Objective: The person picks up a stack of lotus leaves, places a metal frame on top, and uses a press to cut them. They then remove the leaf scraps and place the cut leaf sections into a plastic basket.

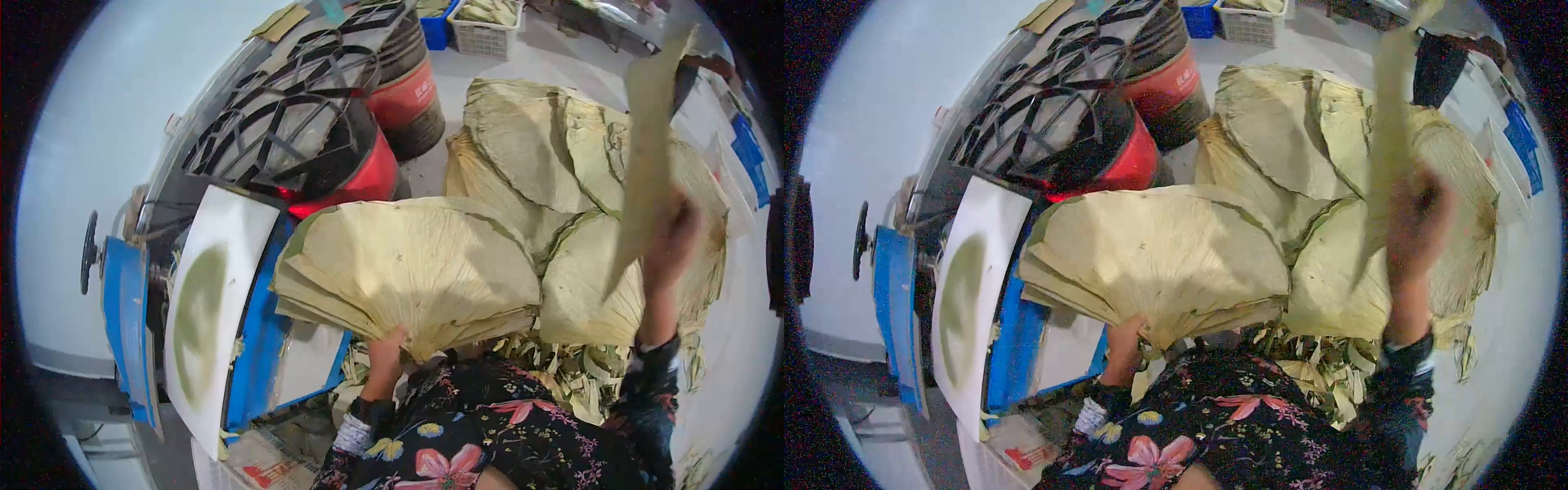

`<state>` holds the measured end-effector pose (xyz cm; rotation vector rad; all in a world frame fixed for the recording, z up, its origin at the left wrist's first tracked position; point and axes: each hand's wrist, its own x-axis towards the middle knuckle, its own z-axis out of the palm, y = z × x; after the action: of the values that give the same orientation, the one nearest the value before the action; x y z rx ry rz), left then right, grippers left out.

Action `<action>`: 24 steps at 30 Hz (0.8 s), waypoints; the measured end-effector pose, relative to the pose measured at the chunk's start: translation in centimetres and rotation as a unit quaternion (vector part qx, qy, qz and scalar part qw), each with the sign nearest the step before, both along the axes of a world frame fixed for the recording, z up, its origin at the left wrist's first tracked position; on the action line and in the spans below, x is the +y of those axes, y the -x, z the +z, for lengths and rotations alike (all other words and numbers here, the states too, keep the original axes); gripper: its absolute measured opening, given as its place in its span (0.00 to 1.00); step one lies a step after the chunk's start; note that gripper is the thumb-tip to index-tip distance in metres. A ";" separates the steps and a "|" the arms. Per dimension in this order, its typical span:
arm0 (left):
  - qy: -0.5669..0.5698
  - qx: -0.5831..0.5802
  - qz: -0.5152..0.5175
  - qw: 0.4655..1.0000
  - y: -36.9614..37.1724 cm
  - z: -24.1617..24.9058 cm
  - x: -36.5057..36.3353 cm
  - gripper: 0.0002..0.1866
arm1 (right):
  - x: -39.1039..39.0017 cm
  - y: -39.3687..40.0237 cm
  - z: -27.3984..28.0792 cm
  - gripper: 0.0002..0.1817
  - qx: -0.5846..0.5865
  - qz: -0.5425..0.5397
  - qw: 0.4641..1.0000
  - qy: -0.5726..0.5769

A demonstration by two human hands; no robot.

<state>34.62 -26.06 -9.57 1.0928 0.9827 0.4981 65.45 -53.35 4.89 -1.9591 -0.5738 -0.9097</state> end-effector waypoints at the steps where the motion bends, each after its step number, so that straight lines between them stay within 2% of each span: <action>1: 0.045 -0.046 -0.014 0.998 0.0 0.6 -0.2 0.19 | 2.6 4.0 0.9 0.11 0.147 0.054 0.984 0.088; 2: 0.044 -0.043 -0.009 0.998 -0.2 1.4 -0.5 0.19 | 5.3 6.0 0.5 0.13 0.026 0.198 0.965 0.170; 3: 0.092 -0.076 0.006 0.993 -0.6 2.3 -0.8 0.19 | 8.5 8.9 1.5 0.13 0.046 0.233 0.932 0.275; 4: 0.139 -0.109 0.019 0.984 -0.9 2.6 -0.9 0.18 | 10.9 10.7 0.9 0.11 0.117 0.330 0.868 0.353; 5: 0.137 -0.108 0.023 0.984 -1.0 2.4 -1.1 0.18 | 12.4 11.6 -3.2 0.11 -0.023 0.406 0.872 0.272; 7: 0.129 -0.105 0.031 0.985 -0.7 1.5 -1.3 0.16 | 14.2 14.1 -6.3 0.16 -0.073 0.466 0.830 0.296; 8: 0.132 -0.103 0.041 0.985 -0.1 -0.2 -1.1 0.16 | 14.2 15.2 -7.7 0.16 -0.072 0.475 0.825 0.296; 10: -0.108 -0.034 -0.066 0.991 1.3 -4.1 -0.9 0.16 | 14.2 16.8 -9.9 0.19 0.043 0.497 0.780 0.377; 11: 0.156 -0.140 0.039 0.977 0.3 -1.1 -1.5 0.15 | 14.4 17.2 -10.8 0.19 0.045 0.504 0.773 0.382; 12: 0.159 -0.138 0.046 0.977 0.6 -1.4 -1.8 0.15 | 14.4 17.4 -11.0 0.19 0.046 0.510 0.768 0.383; 13: -0.001 -0.084 -0.012 0.996 0.9 -1.8 -2.0 0.15 | 14.5 17.4 -10.8 0.18 0.037 0.515 0.761 0.393; 14: -0.160 -0.027 -0.073 0.984 1.1 -2.0 -2.1 0.16 | 14.7 17.5 -10.7 0.18 0.028 0.518 0.755 0.402; 17: -0.116 -0.086 -0.069 0.987 1.0 -0.9 -2.1 0.17 | 14.9 17.7 -10.5 0.17 0.023 0.505 0.760 0.408; 18: -0.115 -0.086 -0.069 0.987 1.4 -2.3 -1.8 0.17 | 15.0 17.9 -10.5 0.17 0.023 0.505 0.760 0.409; 20: -0.047 -0.059 -0.121 0.990 2.6 -6.1 -1.2 0.21 | 15.0 18.3 -10.6 0.16 0.045 0.499 0.738 0.451; 21: -0.046 -0.060 -0.121 0.990 2.2 -4.2 -1.4 0.21 | 14.8 18.2 -10.7 0.16 0.045 0.499 0.738 0.452; 22: 0.178 -0.157 -0.013 0.971 1.4 -0.8 -1.7 0.21 | 14.6 18.0 -10.9 0.18 0.031 0.508 0.737 0.445; 23: 0.389 -0.243 0.096 0.884 0.8 1.1 -1.8 0.21 | 14.4 17.9 -11.1 0.19 0.018 0.516 0.737 0.437; 24: 0.388 -0.242 0.095 0.884 0.4 0.5 -1.9 0.21 | 14.3 18.0 -11.4 0.19 0.018 0.516 0.738 0.435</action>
<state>34.27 -27.92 -9.10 0.1293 0.7305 0.4416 47.41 -39.10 -6.54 -1.8710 -2.0655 0.2006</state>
